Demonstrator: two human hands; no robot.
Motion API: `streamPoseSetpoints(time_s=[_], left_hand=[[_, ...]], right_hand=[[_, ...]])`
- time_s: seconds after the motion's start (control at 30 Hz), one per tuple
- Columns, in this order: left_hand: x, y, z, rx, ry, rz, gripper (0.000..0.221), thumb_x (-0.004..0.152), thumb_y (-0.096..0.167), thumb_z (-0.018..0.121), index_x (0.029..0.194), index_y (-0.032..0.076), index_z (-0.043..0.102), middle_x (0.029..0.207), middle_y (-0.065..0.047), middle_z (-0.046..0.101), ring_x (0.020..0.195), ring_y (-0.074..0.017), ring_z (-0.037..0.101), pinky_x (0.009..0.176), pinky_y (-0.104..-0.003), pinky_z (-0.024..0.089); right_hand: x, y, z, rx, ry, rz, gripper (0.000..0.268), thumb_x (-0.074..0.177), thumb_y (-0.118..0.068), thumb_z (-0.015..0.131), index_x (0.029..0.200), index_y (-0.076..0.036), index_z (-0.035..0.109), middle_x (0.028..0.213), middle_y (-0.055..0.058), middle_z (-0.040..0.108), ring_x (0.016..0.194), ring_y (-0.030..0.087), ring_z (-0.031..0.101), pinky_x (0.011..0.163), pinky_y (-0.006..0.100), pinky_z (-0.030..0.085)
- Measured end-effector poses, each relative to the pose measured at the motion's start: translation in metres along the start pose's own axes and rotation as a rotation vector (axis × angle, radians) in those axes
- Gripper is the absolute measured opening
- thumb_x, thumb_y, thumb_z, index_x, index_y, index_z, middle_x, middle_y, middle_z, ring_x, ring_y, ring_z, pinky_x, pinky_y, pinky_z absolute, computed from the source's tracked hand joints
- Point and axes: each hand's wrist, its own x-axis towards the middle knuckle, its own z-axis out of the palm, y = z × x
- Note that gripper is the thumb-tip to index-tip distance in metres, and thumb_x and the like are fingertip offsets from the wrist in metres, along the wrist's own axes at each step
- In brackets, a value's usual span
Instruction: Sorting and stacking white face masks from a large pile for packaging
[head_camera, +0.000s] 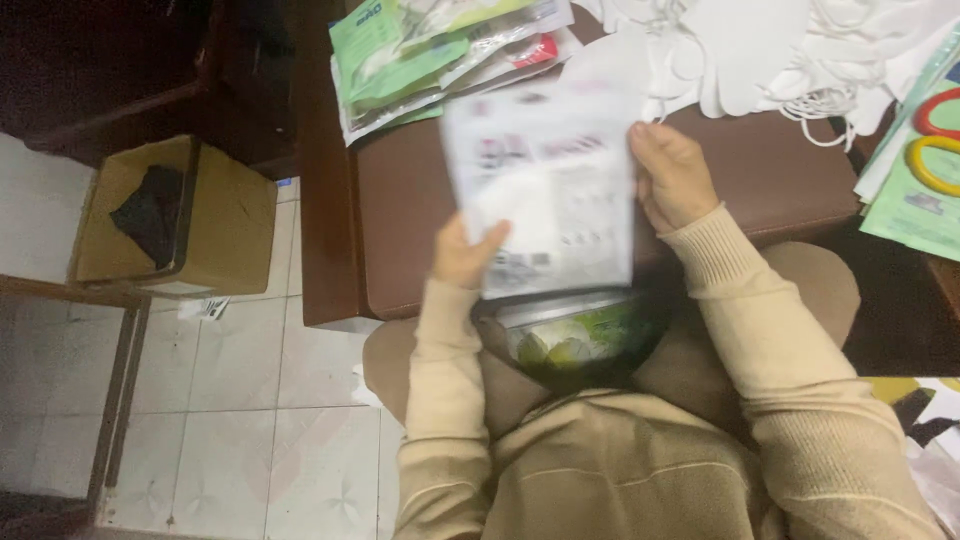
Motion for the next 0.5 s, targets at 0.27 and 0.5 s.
streamPoseSetpoints(time_s=[0.27,0.5], left_hand=[[0.024,0.133,-0.108,-0.475,0.28,0.118,0.065,0.088,0.01,0.074,0.146,-0.004,0.048,0.141,-0.024,0.062,0.122,-0.036,0.065,0.107,-0.05,0.055],[0.111,0.182,-0.155,-0.299,0.336,-0.024,0.073,0.077,0.003,0.08,0.144,0.002,0.051,0.134,-0.021,0.069,0.113,-0.0351,0.072,0.094,-0.051,0.062]], right_hand=[[0.111,-0.014,0.102,-1.063,-0.323,-1.131,0.043,0.092,-0.01,0.084,0.13,-0.001,0.068,0.128,0.023,0.063,0.117,0.04,0.057,0.102,0.049,0.043],[0.196,-0.007,0.192,-1.746,-0.47,-0.856,0.095,0.063,-0.024,0.085,0.151,-0.018,0.05,0.16,0.022,0.036,0.145,0.047,0.028,0.109,0.072,0.023]])
